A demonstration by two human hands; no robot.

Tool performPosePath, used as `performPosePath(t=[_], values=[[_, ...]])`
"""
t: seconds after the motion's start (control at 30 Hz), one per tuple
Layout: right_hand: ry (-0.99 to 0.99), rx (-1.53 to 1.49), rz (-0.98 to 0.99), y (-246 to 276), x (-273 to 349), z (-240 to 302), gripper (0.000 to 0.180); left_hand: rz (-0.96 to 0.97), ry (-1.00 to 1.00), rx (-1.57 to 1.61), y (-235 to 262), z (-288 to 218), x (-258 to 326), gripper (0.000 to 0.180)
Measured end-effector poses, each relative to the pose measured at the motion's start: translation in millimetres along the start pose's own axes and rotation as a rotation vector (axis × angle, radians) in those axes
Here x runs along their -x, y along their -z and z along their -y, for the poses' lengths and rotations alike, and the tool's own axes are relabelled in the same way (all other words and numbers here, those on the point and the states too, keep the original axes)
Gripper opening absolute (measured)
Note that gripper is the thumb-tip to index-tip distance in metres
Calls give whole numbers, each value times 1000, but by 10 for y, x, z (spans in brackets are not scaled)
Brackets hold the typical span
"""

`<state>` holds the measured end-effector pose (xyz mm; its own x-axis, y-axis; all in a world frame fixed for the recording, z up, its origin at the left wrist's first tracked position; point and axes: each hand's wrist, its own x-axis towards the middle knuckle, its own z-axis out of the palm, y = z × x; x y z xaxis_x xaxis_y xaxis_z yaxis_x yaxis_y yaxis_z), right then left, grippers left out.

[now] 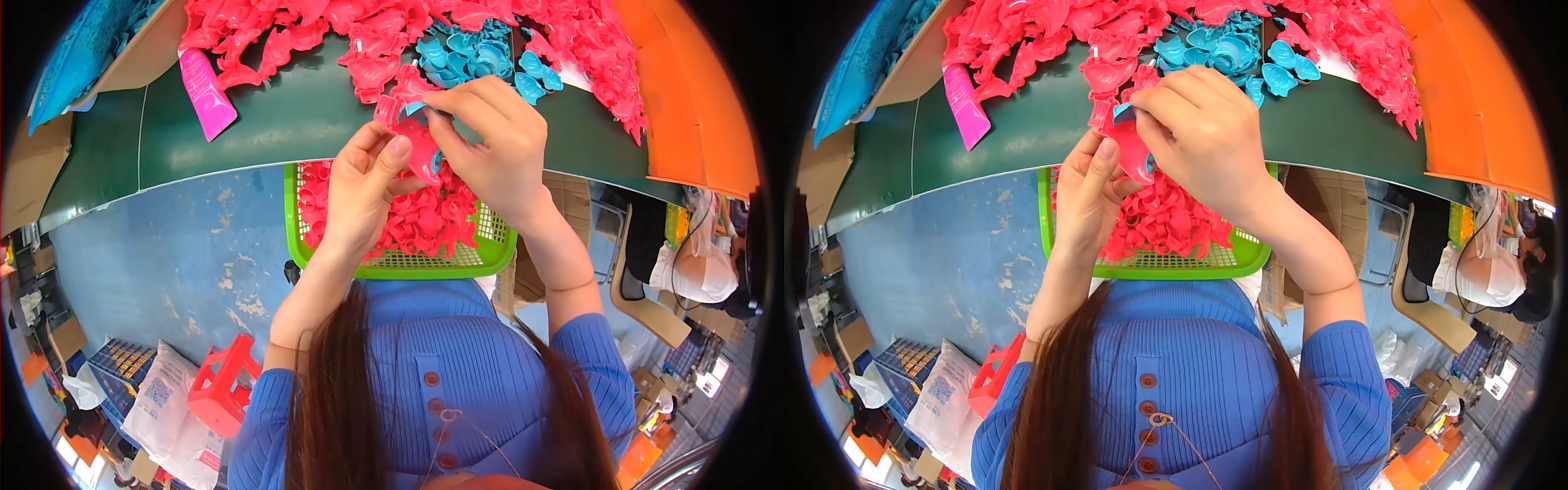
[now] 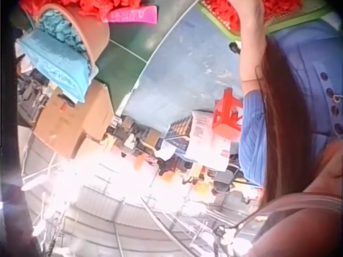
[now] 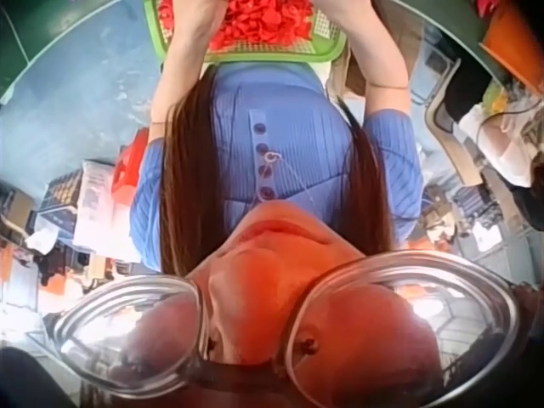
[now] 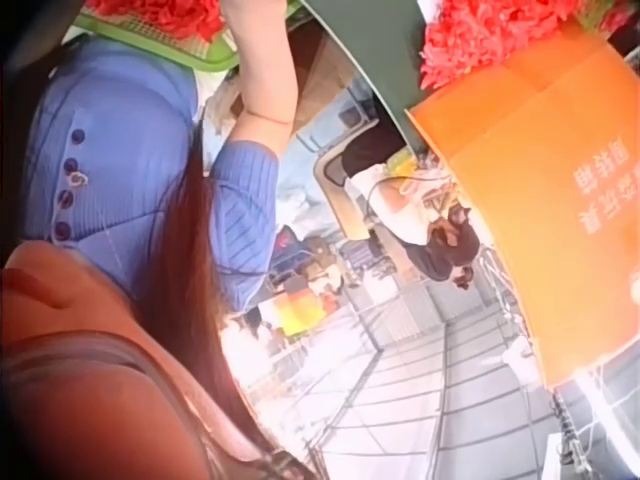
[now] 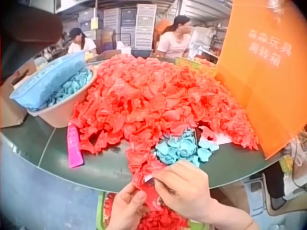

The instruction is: Assembling small plastic toy components by hand.

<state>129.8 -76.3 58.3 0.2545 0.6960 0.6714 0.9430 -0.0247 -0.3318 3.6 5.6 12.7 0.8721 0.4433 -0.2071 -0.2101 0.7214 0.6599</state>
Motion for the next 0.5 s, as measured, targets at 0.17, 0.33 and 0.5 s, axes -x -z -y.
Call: performPosePath(t=[0.17,0.33,0.5], values=[[-28,-2,-3,-17,-12,15,16,27,-3,13,38,-1,-7,22],[-86,-46,3,22,-34,30,15,8,12,15,3,4,5,23],[-94,-43,15,43,-41,43,15,1,2,18,-2,29,8,25]])
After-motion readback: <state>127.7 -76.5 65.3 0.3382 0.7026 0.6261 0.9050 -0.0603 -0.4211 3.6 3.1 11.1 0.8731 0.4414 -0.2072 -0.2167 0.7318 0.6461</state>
